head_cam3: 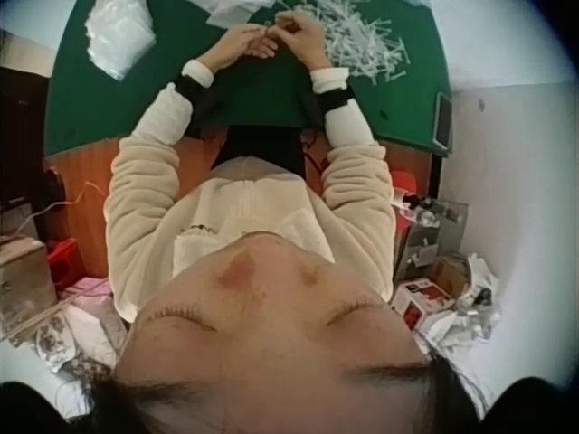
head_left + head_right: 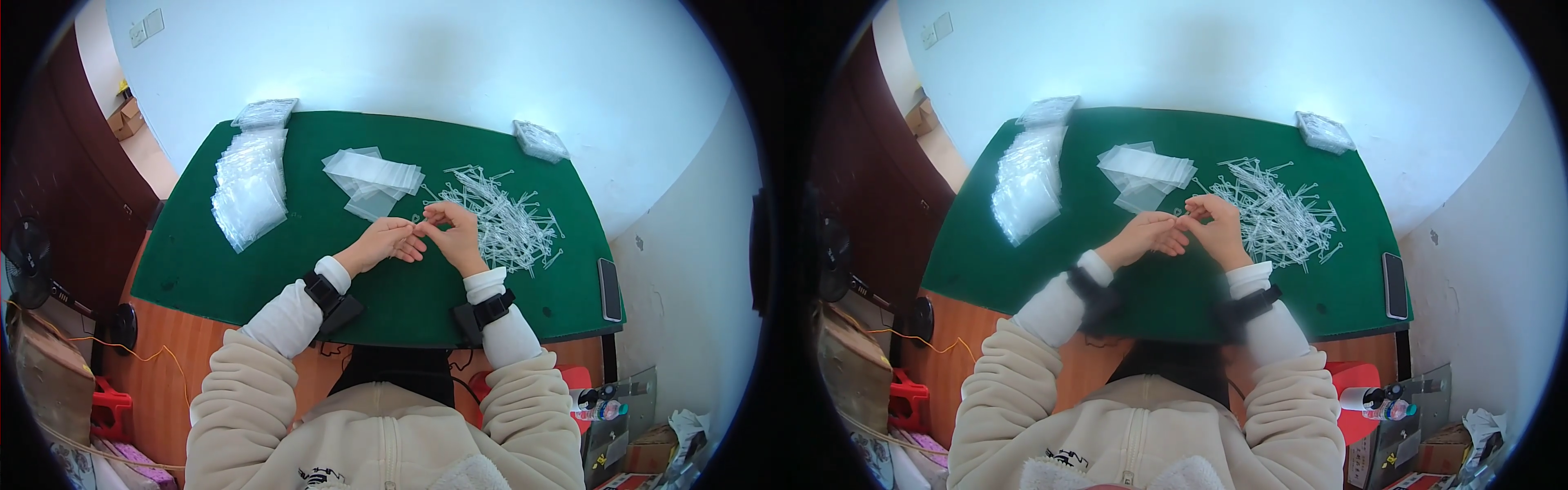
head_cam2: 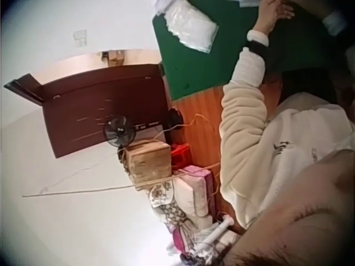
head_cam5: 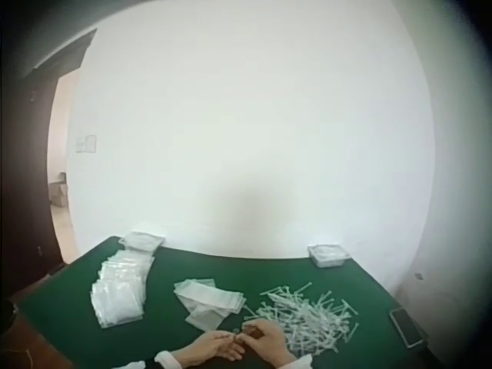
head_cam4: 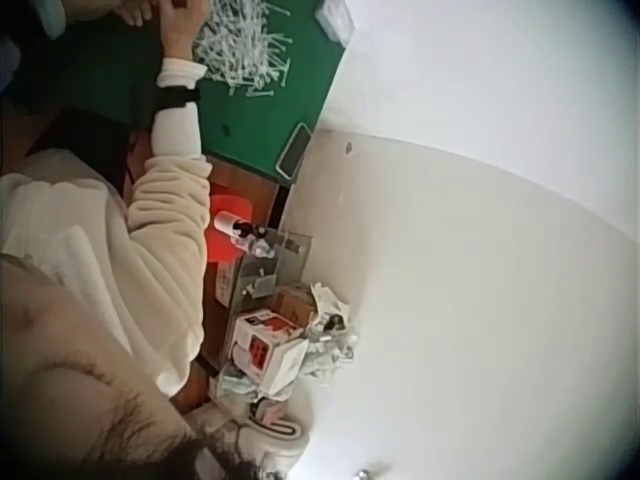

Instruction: The person picks up a plastic bag and a plastic fastener, places the fastener inside the bag, and seals the bag by hand. This process is repeated with additional plastic bags and plastic fasteners.

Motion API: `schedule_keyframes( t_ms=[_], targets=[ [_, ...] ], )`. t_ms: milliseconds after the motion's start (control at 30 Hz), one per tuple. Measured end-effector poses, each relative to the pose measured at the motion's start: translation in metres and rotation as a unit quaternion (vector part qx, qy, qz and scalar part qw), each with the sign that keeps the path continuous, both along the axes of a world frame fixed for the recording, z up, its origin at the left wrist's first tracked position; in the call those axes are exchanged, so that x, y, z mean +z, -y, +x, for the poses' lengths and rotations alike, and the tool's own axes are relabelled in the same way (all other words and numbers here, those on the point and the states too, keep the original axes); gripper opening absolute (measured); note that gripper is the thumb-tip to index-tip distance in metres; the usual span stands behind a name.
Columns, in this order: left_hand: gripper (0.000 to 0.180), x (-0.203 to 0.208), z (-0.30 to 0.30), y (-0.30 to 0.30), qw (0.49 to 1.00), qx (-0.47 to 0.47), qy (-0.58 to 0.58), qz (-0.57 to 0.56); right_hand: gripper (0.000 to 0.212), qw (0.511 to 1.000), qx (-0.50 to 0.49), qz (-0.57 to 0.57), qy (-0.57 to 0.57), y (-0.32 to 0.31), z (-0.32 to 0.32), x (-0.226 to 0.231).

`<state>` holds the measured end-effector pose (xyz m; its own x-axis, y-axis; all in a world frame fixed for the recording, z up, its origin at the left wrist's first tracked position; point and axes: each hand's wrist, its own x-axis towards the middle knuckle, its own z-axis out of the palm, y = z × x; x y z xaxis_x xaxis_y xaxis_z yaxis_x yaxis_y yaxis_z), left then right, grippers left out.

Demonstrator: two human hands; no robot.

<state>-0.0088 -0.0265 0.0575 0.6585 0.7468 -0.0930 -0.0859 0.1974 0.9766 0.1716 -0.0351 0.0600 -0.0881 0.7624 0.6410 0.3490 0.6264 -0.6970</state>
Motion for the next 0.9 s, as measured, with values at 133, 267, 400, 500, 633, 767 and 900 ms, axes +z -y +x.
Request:
schedule_keyframes(
  t_ms=[133,267,400,500,633,767,900],
  targets=[
    [0.032,0.001,-0.005,0.000,0.999,-0.019,0.032,-0.021,0.024,1.000,0.000,-0.013,0.019,0.003,-0.002,0.000],
    [0.028,0.004,-0.003,0.003,0.999,-0.024,0.016,-0.021,0.025,1.000,0.010,-0.022,-0.018,0.003,-0.005,-0.001],
    [0.027,0.000,-0.004,0.004,0.999,-0.023,0.017,-0.014,0.027,0.999,0.029,-0.012,-0.037,0.004,-0.012,0.000],
    [0.026,-0.003,-0.006,0.003,0.999,-0.020,0.032,-0.006,0.026,1.000,0.031,-0.001,0.004,0.005,-0.013,0.001],
    [0.026,-0.003,-0.009,0.002,0.999,-0.016,0.041,-0.020,0.026,0.999,0.024,-0.020,-0.028,0.004,-0.015,-0.001],
    [0.025,-0.001,-0.010,0.002,0.998,-0.007,0.047,-0.033,0.026,0.999,0.016,-0.019,-0.039,0.004,-0.016,-0.001],
    [0.026,0.003,-0.010,0.006,0.999,-0.016,0.032,-0.038,0.026,0.999,0.024,-0.015,-0.040,0.005,-0.017,-0.002]
  ],
)
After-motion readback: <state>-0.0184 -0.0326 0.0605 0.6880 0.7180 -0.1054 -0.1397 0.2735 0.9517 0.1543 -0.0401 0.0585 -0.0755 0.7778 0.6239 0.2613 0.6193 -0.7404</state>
